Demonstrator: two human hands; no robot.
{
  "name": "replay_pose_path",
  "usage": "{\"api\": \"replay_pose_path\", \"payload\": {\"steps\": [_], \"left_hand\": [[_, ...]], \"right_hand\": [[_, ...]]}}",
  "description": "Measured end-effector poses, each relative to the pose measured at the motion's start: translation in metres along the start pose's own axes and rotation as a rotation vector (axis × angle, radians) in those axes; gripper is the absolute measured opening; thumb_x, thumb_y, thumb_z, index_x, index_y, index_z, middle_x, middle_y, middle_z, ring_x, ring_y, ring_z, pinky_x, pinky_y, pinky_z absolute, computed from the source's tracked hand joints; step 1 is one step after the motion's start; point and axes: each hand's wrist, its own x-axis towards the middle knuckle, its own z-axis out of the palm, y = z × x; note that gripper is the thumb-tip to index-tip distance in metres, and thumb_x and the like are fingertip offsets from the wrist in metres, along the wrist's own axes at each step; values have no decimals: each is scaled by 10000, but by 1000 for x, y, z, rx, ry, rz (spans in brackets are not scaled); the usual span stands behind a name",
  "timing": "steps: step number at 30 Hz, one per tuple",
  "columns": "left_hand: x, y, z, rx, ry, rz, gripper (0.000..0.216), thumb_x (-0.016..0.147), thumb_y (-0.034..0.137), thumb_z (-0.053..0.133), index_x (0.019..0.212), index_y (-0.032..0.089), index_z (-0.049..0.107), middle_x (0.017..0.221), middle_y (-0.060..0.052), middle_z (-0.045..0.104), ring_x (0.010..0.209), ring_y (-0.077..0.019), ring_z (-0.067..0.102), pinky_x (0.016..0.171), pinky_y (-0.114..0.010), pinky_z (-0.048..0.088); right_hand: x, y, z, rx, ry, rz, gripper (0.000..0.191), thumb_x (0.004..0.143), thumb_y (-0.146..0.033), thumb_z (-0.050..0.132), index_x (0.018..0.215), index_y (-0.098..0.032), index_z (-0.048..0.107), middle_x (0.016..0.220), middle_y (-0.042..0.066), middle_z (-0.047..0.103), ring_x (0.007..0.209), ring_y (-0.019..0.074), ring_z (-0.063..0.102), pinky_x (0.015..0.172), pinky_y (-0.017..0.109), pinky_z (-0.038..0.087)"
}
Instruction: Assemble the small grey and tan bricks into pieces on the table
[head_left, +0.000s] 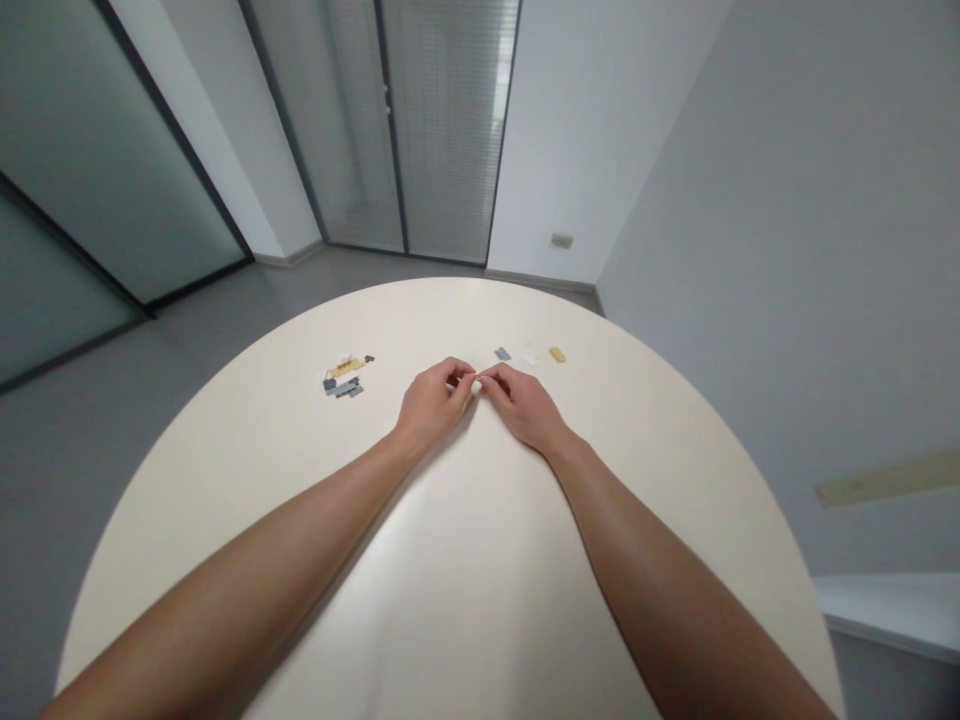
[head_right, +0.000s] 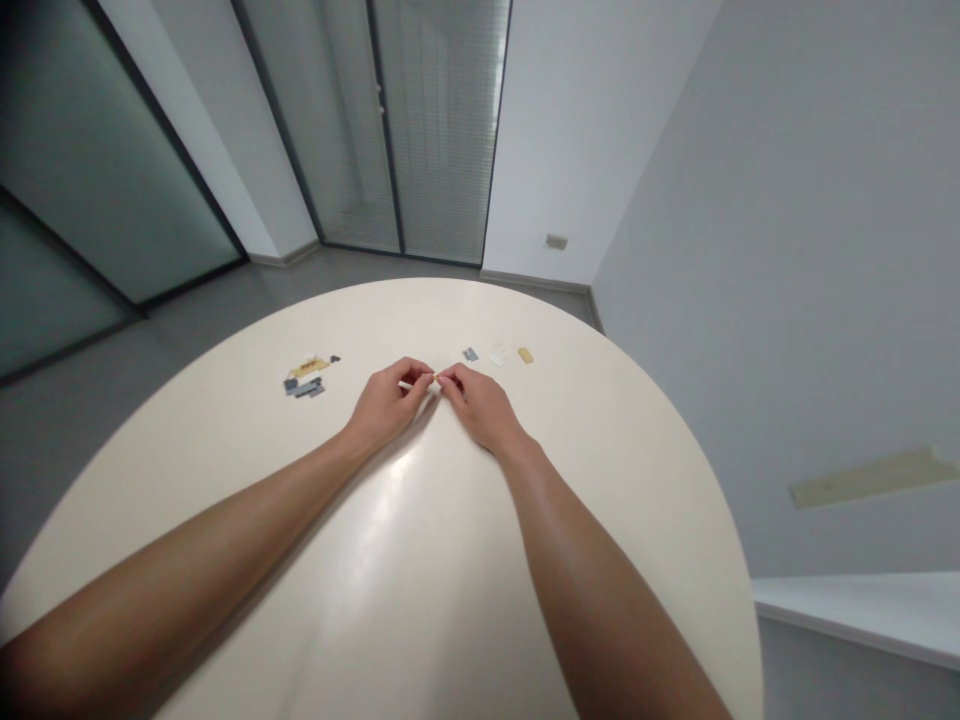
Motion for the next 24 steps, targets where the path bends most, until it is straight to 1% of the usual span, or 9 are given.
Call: {"api": "replay_pose_path", "payload": {"steps": [5, 9, 16, 24], "left_hand": [[0, 0, 0, 17, 1, -15, 200, 943, 341, 538, 959, 211, 689, 953, -52, 756, 823, -186, 673, 784, -320, 529], [-1, 1, -1, 44, 21, -30, 200, 939, 351, 548, 941, 214, 695, 941, -46, 758, 824, -190, 674, 782, -324, 526], [-2, 2, -2, 77, 47, -58, 201, 932, 366, 562, 911, 225, 704, 919, -41, 760, 810, -198, 670, 755, -328, 513], [-2, 2, -3, 57, 21, -54, 225, 937, 377, 558, 913, 227, 724, 918, -42, 767, 801, -199, 672, 742, -328, 507]], "right_hand": [[0, -1, 0, -19, 2, 6, 238, 1020, -344, 479, 986, -221, 680, 942, 45, 741, 876, 197, 668, 809, 304, 452], [0, -1, 1, -35, 30, 11, 244, 1012, -355, 494, 976, -222, 696, 923, 43, 743, 864, 205, 674, 797, 308, 462], [1, 1, 1, -26, 60, -6, 221, 1000, -324, 515, 977, -224, 711, 934, 42, 748, 857, 196, 671, 796, 307, 469], [1, 2, 1, 19, 65, -38, 196, 988, -310, 530, 995, -220, 704, 939, 39, 738, 840, 184, 657, 777, 297, 471]]}}
